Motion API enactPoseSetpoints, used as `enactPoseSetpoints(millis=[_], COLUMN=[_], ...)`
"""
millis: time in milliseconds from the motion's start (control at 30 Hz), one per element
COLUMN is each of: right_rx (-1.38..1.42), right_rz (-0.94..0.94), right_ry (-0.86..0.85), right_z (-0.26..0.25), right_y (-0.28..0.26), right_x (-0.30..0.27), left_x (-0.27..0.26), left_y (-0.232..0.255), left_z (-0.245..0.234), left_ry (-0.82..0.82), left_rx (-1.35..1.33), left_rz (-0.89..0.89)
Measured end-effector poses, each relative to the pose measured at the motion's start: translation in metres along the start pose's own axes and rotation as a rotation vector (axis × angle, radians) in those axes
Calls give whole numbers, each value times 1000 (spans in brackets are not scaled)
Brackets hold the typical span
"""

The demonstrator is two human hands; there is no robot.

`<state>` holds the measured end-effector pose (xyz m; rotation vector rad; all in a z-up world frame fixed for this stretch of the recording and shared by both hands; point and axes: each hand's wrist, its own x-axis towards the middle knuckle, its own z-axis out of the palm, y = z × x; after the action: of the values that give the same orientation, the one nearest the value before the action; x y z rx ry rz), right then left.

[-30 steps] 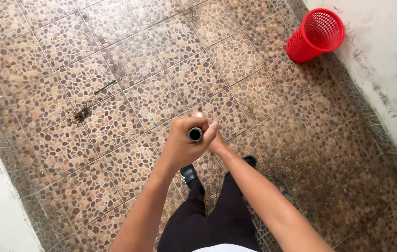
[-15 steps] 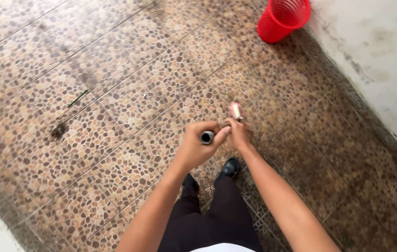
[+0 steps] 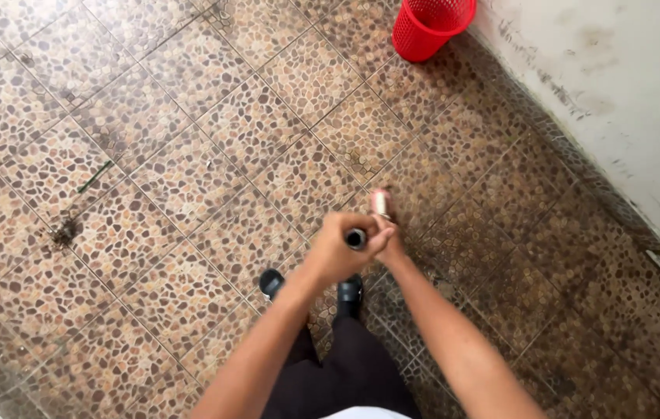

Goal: The person is assembling a broom by screwing a handle into a broom head.

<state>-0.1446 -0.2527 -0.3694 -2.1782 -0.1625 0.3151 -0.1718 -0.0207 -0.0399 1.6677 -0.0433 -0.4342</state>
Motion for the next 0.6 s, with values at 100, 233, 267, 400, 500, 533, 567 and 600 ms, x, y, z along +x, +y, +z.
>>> enactPoseSetpoints(millis=[100,233,267,400,500,533,567,600], right_rx=[-49,1121,768,294,216,217,191,161], right_rz=[60,128,-1,-218,-94,-96,-53,-11], right_ry=[-75,-131,-148,-191,-252,-258,-277,-291], right_z=[15,41,42,9,-28,-37,-45,-55], right_y=[-43,-74,-77,-141,-165,-160,-155,-149], right_x=[4,18,21,14,6,3,1,0], left_x=[-2,-2,-4,-9,-14,-16,-18,-18], left_y=[4,42,56,69,77,74,70,67], left_z=[-4,-3,-5,-5,4,11,18,25], left_ry=[81,88,109,197,169,175,194,210], left_rx=[137,293,313,351,300,301,265,228], left_rz=[350,344,293,343,368,364,403,446])
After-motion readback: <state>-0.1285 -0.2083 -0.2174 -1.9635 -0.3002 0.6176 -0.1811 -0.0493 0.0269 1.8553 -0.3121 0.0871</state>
